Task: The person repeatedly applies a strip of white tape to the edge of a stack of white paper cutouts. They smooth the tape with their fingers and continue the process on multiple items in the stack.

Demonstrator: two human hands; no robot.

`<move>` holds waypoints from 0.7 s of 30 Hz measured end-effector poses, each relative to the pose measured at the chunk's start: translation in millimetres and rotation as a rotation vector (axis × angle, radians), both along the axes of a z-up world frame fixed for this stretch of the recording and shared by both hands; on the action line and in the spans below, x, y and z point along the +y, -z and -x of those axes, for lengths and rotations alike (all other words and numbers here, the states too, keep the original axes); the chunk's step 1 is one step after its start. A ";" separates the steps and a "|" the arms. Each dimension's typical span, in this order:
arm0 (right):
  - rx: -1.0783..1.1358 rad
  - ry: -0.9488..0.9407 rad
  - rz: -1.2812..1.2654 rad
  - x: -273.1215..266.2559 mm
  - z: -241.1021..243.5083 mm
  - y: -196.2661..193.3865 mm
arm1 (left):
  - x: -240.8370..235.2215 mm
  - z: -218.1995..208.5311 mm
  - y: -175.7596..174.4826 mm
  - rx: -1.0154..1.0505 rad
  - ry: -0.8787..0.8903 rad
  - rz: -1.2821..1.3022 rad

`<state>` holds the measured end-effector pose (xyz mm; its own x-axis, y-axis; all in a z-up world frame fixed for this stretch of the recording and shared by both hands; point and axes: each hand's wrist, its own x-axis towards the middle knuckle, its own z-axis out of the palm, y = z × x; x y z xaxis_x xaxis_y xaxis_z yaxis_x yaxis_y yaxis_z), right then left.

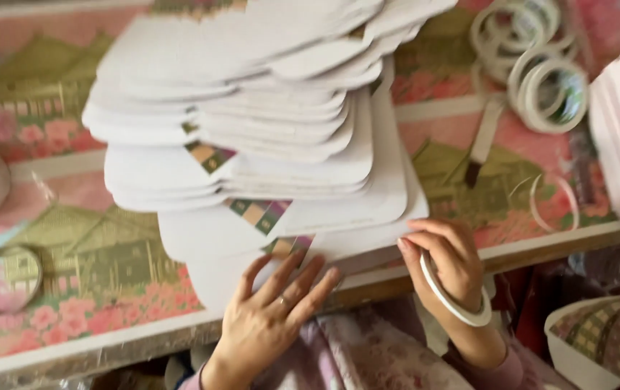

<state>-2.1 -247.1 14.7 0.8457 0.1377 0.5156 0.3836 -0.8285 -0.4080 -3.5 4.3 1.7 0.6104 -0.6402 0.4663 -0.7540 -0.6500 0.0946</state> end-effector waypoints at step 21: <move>-0.144 0.006 -0.159 -8.3 -14.2 36.8 | -38.1 -37.9 -26.7 0.089 -0.066 0.003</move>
<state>12.1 -255.4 -22.0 0.7625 0.0403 0.6457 0.4429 -0.7601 -0.4755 34.4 -33.8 28.4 0.6904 -0.5957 0.4105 -0.6981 -0.6975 0.1617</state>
